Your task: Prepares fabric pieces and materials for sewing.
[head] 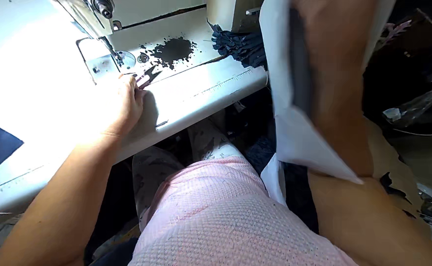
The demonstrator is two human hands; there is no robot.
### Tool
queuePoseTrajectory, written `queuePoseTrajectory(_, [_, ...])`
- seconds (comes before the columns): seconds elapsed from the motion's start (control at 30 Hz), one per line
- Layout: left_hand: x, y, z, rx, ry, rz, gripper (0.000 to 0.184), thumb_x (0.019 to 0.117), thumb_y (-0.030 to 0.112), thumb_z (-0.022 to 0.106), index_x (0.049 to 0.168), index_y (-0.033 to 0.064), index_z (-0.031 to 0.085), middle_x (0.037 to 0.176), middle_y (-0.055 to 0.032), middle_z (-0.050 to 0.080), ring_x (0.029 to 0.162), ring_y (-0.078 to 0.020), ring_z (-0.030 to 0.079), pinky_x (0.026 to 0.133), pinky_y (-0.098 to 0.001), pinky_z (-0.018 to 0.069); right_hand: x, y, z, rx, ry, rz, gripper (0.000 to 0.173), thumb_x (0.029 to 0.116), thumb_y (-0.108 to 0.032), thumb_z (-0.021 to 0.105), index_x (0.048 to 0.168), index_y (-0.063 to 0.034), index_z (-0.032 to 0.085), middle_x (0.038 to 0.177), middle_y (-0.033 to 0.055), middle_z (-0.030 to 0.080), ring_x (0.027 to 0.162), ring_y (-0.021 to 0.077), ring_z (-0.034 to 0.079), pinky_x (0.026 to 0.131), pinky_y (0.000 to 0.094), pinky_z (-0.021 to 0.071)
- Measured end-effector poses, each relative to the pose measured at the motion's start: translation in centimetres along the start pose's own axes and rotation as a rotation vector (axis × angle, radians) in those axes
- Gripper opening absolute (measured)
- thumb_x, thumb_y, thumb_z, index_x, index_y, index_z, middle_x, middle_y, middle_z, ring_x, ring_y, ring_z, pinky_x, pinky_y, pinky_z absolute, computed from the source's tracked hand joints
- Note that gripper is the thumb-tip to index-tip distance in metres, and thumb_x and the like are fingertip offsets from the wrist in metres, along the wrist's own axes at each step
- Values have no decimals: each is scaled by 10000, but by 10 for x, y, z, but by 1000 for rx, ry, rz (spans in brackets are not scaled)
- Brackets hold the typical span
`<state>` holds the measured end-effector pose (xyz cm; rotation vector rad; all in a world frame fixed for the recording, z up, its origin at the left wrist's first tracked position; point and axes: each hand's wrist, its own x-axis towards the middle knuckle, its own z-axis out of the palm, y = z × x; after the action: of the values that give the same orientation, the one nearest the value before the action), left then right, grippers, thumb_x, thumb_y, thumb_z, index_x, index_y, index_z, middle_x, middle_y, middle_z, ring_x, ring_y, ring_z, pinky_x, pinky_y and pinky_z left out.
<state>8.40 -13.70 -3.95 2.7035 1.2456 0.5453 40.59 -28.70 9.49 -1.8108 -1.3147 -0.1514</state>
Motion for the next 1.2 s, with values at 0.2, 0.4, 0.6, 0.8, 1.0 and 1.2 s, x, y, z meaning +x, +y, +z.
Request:
queuePoseTrajectory(0.2, [6,-5,-20,124,-178,-218,318,977,-51,535,1287,-119,517,1140,-390,608,1075,-597,607,858,-743,451,-83,19,57,67,-258,61,262,862,-93,746,992,70,588,789,138,595,688,214,581,650,393,503])
queuePoseTrajectory(0.4, [-6,-9,-37,-262,-140,-120,255,992,83,493,1210,-49,503,847,-194,610,716,-329,599,639,-542,472,-138,32,71,521,-318,11,106,907,41,654,995,34,714,893,53,714,760,-11,634,728,154,547])
queuePoseTrajectory(0.6, [-34,76,-33,-783,-213,63,367,1087,265,406,1225,74,688,743,89,558,592,48,457,558,-138,390,-131,21,75,670,-503,194,370,912,78,646,1267,-27,668,1225,24,703,964,-9,659,818,165,548])
queuePoseTrajectory(0.8, [-37,92,-7,-702,-214,150,283,909,321,715,1084,111,790,729,85,604,616,36,525,543,-136,419,-125,15,81,731,-631,166,469,867,141,611,1303,-30,632,1276,33,675,1021,28,663,840,191,562])
queuePoseTrajectory(1.0, [-30,100,-6,-735,-280,61,147,945,223,700,998,122,791,726,81,690,590,45,566,544,-168,460,-128,12,87,727,-649,156,446,857,132,603,1267,-34,654,1209,40,697,1023,29,659,870,189,553])
queuePoseTrajectory(1.2, [-29,105,-7,-706,-284,39,114,957,192,712,976,123,802,734,62,707,585,11,581,546,-219,483,-130,12,93,704,-655,96,437,830,110,613,1244,-22,667,1221,44,702,1121,43,640,953,216,531])
